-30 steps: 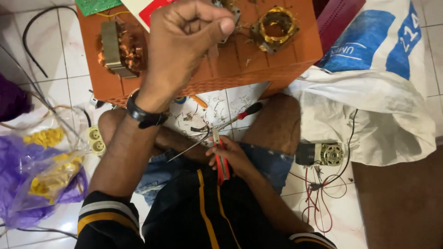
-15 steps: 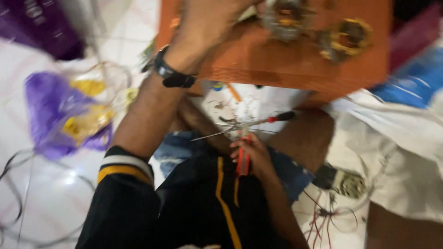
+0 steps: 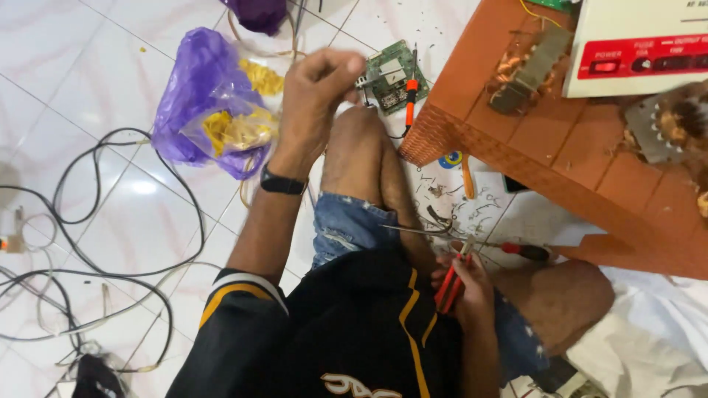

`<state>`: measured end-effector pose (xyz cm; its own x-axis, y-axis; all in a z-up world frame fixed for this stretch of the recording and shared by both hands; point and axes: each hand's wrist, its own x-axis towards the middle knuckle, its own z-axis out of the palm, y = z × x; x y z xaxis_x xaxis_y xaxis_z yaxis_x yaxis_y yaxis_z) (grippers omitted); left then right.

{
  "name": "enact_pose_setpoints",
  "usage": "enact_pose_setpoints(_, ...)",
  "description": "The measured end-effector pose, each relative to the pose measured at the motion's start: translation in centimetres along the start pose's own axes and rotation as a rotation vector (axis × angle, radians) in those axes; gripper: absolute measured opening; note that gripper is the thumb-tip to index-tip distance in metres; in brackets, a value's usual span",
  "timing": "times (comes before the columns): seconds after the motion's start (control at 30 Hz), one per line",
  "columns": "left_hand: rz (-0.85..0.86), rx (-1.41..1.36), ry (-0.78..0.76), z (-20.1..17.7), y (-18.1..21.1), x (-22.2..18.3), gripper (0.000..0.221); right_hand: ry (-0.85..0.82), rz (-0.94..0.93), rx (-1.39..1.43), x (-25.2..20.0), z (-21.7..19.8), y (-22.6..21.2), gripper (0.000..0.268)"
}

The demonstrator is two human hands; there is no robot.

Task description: Extracting copper wire from motor stators using pliers for salvage.

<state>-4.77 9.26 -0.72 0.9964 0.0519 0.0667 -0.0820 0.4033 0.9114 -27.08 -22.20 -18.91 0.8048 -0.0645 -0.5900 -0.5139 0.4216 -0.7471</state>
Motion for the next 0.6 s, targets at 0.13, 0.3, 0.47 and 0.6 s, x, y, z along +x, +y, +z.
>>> enact_pose_setpoints(0.13,-0.049,-0.053,0.081,-3.3,-3.6,-0.9,0.015,-0.062,-0.01,0.082,0.7,-0.8,0.6,0.032)
enact_pose_setpoints(0.3,-0.124,-0.127,0.216,-5.8,-5.8,-0.7,0.011,-0.035,-0.007,0.025,-0.1,0.2,-0.2,0.038)
enact_pose_setpoints(0.47,-0.123,-0.094,0.272,-8.4,-7.4,-0.3,0.011,-0.044,-0.026,0.021,0.6,-0.7,0.5,0.034)
enact_pose_setpoints(0.6,-0.093,0.002,0.314,-10.3,-8.3,-0.4,0.014,0.01,0.008,-0.002,0.5,-0.2,0.1,0.044)
